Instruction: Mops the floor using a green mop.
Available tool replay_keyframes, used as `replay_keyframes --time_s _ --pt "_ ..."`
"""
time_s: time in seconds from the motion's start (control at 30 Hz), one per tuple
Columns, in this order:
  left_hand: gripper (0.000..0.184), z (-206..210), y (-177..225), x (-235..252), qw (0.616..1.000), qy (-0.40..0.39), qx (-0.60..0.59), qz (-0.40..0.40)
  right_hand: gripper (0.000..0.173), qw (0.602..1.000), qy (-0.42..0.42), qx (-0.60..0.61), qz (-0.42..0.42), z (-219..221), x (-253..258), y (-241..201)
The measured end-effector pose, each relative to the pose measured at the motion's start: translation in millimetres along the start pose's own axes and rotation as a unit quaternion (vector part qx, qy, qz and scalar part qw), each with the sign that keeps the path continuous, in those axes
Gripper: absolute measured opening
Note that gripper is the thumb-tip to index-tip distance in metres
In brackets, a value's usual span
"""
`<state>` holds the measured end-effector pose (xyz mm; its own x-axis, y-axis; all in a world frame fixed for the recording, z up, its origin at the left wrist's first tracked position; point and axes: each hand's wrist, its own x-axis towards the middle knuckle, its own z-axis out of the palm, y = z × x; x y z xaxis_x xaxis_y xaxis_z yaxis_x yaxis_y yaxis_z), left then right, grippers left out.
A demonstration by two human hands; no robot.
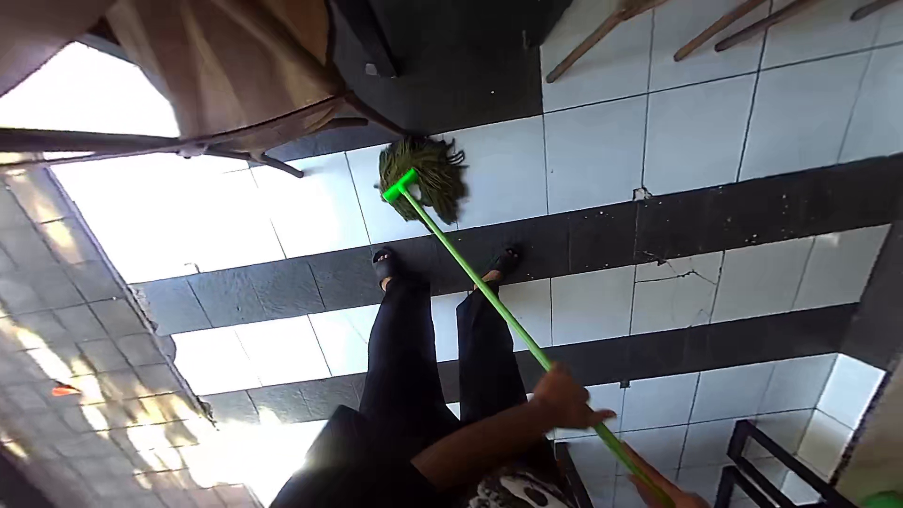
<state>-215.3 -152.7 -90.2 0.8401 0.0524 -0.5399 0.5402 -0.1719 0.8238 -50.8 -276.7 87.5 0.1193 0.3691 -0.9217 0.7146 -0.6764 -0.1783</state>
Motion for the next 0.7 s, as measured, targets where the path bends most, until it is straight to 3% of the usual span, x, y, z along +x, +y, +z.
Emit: replay_keyframes --time_s 0.17,0.23,0.3,0.37,0.43,0.5,0.57,0.7 --pt "0.072 -66 -147 -92 0.994 0.068 0.067 -0.06 0.043 0.989 0.076 0.083 -0.101 99 95 -133" --pt "0.061 -96 -204 -135 0.983 0.163 0.076 -0.046 0.046 0.985 0.058 0.094 -0.131 120 130 -197" --pt "0.048 -115 -261 -171 0.945 0.299 0.127 -0.037 0.048 0.984 0.036 0.105 -0.138 135 162 -259" --pt "0.042 -131 -307 -200 0.904 0.387 0.153 -0.095 0.049 0.98 -0.003 0.137 -0.144 147 193 -314" --pt "0.047 -150 -334 -223 0.878 0.422 0.091 -0.205 0.053 0.974 -0.048 0.17 -0.139 160 221 -348" --pt "0.063 -166 -348 -237 0.861 0.428 -0.032 -0.273 0.057 0.963 -0.093 0.219 -0.128 174 226 -353" --pt "0.079 -166 -344 -237 0.866 0.39 -0.106 -0.293 0.058 0.959 -0.116 0.224 -0.127 182 212 -338" --pt "0.092 -106 -322 -210 0.908 0.299 -0.113 -0.269 0.057 0.979 -0.118 0.149 -0.068 193 156 -269"
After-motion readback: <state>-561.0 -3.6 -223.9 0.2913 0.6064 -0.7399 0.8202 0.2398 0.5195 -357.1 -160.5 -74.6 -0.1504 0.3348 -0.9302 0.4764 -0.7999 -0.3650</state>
